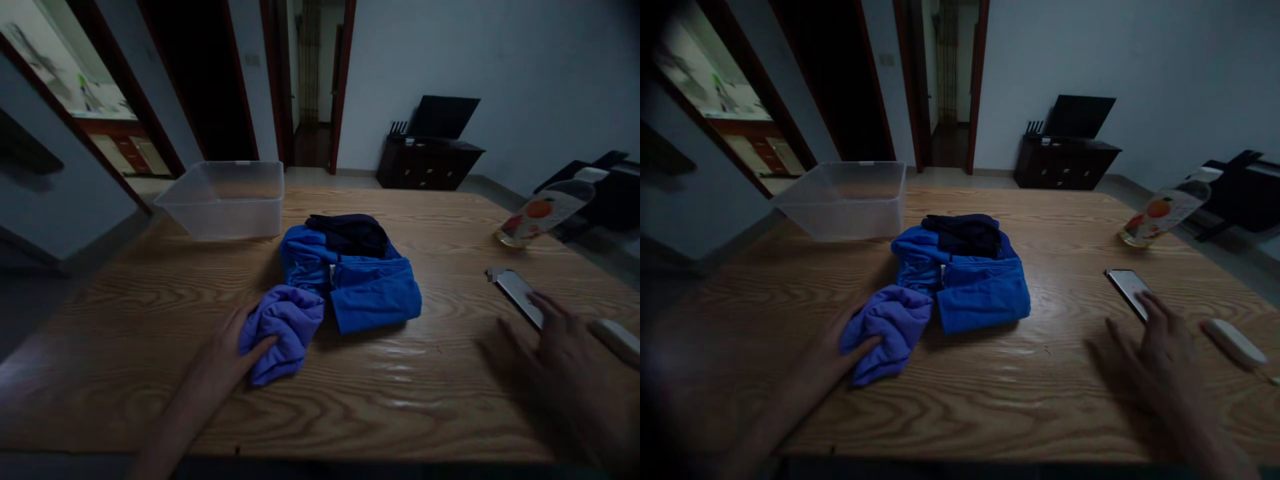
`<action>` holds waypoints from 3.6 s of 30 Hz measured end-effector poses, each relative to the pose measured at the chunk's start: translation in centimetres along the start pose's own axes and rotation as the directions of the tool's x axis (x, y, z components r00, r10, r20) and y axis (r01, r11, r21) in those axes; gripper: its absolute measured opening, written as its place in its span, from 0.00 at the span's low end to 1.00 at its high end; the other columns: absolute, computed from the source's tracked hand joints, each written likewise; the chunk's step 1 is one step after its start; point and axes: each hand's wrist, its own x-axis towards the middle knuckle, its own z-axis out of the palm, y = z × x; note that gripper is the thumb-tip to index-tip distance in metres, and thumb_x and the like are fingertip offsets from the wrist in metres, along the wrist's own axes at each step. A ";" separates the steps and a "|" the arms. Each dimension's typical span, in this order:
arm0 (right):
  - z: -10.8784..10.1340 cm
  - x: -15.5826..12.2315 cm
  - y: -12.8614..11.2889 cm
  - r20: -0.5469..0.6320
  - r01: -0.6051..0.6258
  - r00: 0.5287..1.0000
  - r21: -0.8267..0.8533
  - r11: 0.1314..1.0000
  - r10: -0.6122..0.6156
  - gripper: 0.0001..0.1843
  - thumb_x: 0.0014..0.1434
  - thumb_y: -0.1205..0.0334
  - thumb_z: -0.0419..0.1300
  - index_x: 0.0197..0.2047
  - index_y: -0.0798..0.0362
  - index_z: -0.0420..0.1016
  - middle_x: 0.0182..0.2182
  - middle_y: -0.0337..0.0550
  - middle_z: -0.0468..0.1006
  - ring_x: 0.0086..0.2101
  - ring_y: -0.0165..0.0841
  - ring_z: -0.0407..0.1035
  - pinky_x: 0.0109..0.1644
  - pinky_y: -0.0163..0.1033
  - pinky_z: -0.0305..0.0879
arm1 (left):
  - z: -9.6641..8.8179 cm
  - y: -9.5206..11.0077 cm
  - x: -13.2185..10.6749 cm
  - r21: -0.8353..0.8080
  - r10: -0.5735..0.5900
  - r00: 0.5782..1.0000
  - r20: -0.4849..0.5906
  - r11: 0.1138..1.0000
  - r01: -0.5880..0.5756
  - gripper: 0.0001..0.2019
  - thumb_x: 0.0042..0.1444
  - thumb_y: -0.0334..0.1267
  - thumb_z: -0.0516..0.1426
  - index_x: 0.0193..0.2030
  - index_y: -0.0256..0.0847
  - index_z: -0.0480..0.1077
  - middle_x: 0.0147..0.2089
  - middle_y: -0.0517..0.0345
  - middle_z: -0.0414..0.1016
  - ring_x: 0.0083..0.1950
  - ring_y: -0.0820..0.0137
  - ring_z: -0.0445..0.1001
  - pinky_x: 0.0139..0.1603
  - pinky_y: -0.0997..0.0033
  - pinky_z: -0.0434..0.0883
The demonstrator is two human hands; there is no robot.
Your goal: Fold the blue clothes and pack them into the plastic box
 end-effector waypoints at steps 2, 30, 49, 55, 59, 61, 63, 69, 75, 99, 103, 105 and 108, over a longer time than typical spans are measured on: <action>-0.3 0.7 -6.0 0.024 0.170 0.984 0.171 0.970 -0.177 0.31 0.74 0.55 0.60 0.76 0.49 0.62 0.71 0.65 0.67 0.70 0.60 0.64 0.69 0.66 0.66 | -1.1 1.3 0.9 -0.030 0.029 0.995 0.096 0.999 -0.026 0.34 0.65 0.61 0.63 0.71 0.46 0.67 0.72 0.46 0.72 0.72 0.49 0.72 0.74 0.46 0.67; -3.1 1.6 -23.7 0.502 0.037 0.618 0.750 0.660 -0.605 0.18 0.75 0.44 0.59 0.47 0.51 0.77 0.39 0.42 0.80 0.38 0.37 0.73 0.41 0.41 0.63 | -6.1 10.7 -0.7 0.006 0.109 0.790 0.604 0.990 -0.141 0.23 0.65 0.42 0.58 0.65 0.41 0.76 0.62 0.49 0.81 0.61 0.53 0.78 0.64 0.58 0.71; -0.5 0.7 -18.9 0.428 -0.014 0.806 0.706 0.708 -0.410 0.17 0.76 0.46 0.58 0.54 0.50 0.76 0.48 0.48 0.83 0.46 0.43 0.78 0.50 0.47 0.74 | -2.9 8.0 -1.4 0.027 0.147 0.927 0.346 0.986 -0.167 0.28 0.71 0.59 0.57 0.67 0.42 0.73 0.68 0.45 0.76 0.69 0.52 0.72 0.72 0.52 0.67; -1.5 -2.8 -18.7 0.245 0.332 0.777 0.623 0.709 -0.579 0.31 0.74 0.52 0.62 0.76 0.43 0.63 0.73 0.51 0.69 0.71 0.49 0.63 0.72 0.62 0.65 | 0.9 11.1 -4.4 0.255 0.385 0.905 0.179 0.871 -0.420 0.23 0.78 0.48 0.51 0.74 0.46 0.67 0.79 0.51 0.64 0.81 0.58 0.58 0.84 0.46 0.46; 0.1 -4.7 -18.1 0.212 0.452 0.746 0.535 0.714 -0.632 0.38 0.71 0.61 0.64 0.79 0.45 0.60 0.76 0.53 0.64 0.72 0.52 0.62 0.71 0.65 0.67 | 4.3 11.4 -6.4 0.251 0.396 0.880 0.261 0.853 -0.458 0.37 0.74 0.56 0.57 0.82 0.44 0.54 0.82 0.46 0.58 0.83 0.53 0.54 0.84 0.43 0.46; 1.0 -4.9 -17.6 0.200 0.471 0.747 0.513 0.717 -0.634 0.36 0.70 0.64 0.64 0.78 0.46 0.62 0.76 0.54 0.65 0.71 0.52 0.64 0.70 0.65 0.68 | 5.0 11.0 -6.7 0.247 0.391 0.877 0.280 0.853 -0.459 0.43 0.70 0.57 0.61 0.83 0.44 0.51 0.82 0.45 0.57 0.83 0.52 0.54 0.84 0.42 0.46; 1.5 -4.7 -17.3 0.196 0.483 0.742 0.508 0.713 -0.642 0.34 0.70 0.66 0.63 0.77 0.46 0.64 0.75 0.55 0.67 0.69 0.51 0.67 0.68 0.64 0.70 | 5.0 10.6 -6.5 0.242 0.373 0.884 0.282 0.864 -0.442 0.46 0.66 0.56 0.66 0.83 0.47 0.52 0.82 0.47 0.58 0.82 0.51 0.55 0.83 0.42 0.48; -0.7 -2.0 -18.0 0.256 0.281 0.801 0.637 0.718 -0.541 0.25 0.65 0.66 0.66 0.64 0.47 0.76 0.54 0.50 0.85 0.50 0.46 0.81 0.54 0.52 0.76 | 3.7 10.7 -4.6 0.127 0.431 0.847 0.313 0.865 -0.486 0.43 0.59 0.47 0.72 0.78 0.45 0.62 0.74 0.46 0.72 0.74 0.52 0.69 0.81 0.47 0.54; -2.9 1.0 -18.5 0.427 -0.232 0.864 0.809 0.540 -0.268 0.18 0.69 0.44 0.65 0.52 0.47 0.81 0.42 0.43 0.85 0.42 0.42 0.78 0.44 0.42 0.74 | 1.4 13.0 -4.6 -0.161 0.267 0.879 0.394 0.962 -0.220 0.23 0.59 0.28 0.62 0.62 0.43 0.77 0.57 0.50 0.83 0.56 0.54 0.81 0.62 0.55 0.73; -3.6 3.0 -20.3 0.534 -0.518 0.845 0.823 0.233 -0.009 0.29 0.66 0.38 0.68 0.63 0.43 0.75 0.41 0.39 0.81 0.40 0.38 0.75 0.40 0.40 0.74 | 6.8 17.8 -7.9 -0.637 -0.176 0.851 0.495 0.593 0.493 0.43 0.49 0.69 0.71 0.61 0.35 0.75 0.61 0.44 0.82 0.65 0.45 0.77 0.63 0.55 0.75; -4.4 2.3 -19.2 0.339 -0.228 0.918 0.876 0.425 -0.204 0.23 0.74 0.42 0.59 0.64 0.42 0.78 0.63 0.48 0.75 0.63 0.47 0.69 0.68 0.55 0.67 | 5.2 18.0 -7.1 -0.822 -0.187 0.887 0.422 0.335 0.461 0.45 0.46 0.68 0.72 0.61 0.35 0.76 0.61 0.41 0.82 0.65 0.43 0.78 0.65 0.50 0.75; -5.1 1.5 -18.6 0.280 -0.104 0.893 0.891 0.443 -0.353 0.25 0.77 0.42 0.53 0.68 0.40 0.75 0.75 0.46 0.64 0.74 0.49 0.56 0.77 0.60 0.53 | 4.1 17.5 -6.5 -0.839 -0.173 0.881 0.441 0.267 0.473 0.41 0.48 0.67 0.71 0.60 0.36 0.78 0.59 0.42 0.83 0.64 0.42 0.79 0.65 0.48 0.77; -5.9 0.3 -18.5 0.310 -0.086 0.800 0.907 0.413 -0.514 0.32 0.77 0.43 0.53 0.79 0.37 0.59 0.78 0.45 0.61 0.74 0.50 0.58 0.76 0.60 0.58 | 3.0 16.3 -5.5 -0.826 -0.153 0.878 0.453 0.297 0.478 0.33 0.54 0.64 0.67 0.56 0.41 0.81 0.58 0.47 0.84 0.65 0.46 0.79 0.67 0.50 0.77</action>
